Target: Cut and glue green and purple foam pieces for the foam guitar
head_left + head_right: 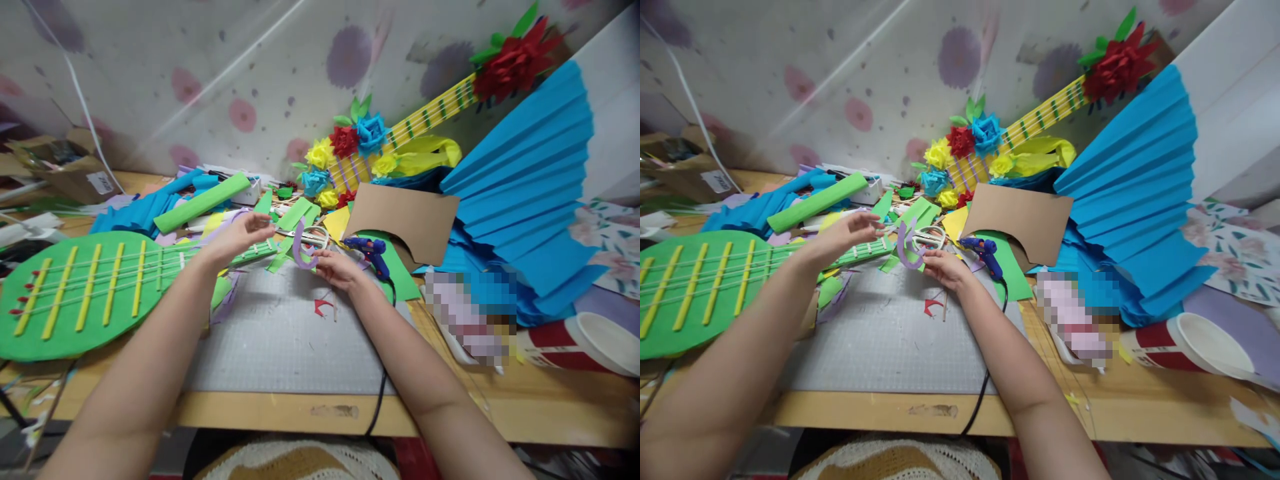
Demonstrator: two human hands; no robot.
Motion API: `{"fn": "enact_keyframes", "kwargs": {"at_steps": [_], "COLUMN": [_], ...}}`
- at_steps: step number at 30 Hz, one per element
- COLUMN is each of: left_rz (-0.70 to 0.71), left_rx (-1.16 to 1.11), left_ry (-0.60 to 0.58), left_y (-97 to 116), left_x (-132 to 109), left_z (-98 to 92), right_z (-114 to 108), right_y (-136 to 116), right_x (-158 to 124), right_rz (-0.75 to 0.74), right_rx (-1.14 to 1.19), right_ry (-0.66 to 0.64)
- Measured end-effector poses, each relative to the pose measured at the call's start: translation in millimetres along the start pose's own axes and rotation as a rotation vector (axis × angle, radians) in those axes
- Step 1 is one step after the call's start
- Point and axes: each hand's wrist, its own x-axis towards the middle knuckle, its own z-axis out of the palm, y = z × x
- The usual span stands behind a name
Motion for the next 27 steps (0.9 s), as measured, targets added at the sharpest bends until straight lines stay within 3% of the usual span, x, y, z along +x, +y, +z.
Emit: {"fn": "enact_keyframes", "kwargs": {"at_steps": [2,5,10,27], "left_rz": [-0.057,-0.108,-0.090,-0.081], "left_rx": [-0.152,-0.300,-0.396,-0.509], "left_ry": [-0.072,-0.071,-0.014,-0.029], "left_y": [-18.2,-36.8,-42.8,-48.7], "left_x": [-7.6,-13.8,-16.1,-23.7], "left_z": [14.3,42.6,74.0,77.2], "right_z": [-1.7,-2.5,0.3,8.9], "right_y": [1.3,4.1,5.3,7.6], "right_x": [2.2,4.2,2.9,-0.1], "right_rz": [0.007,0.017,0.022,0.003], "right_rx": [0.020,0.038,0.028,0.023], "right_ry": [-0.013,-0.022,-0.053,0.001]}}
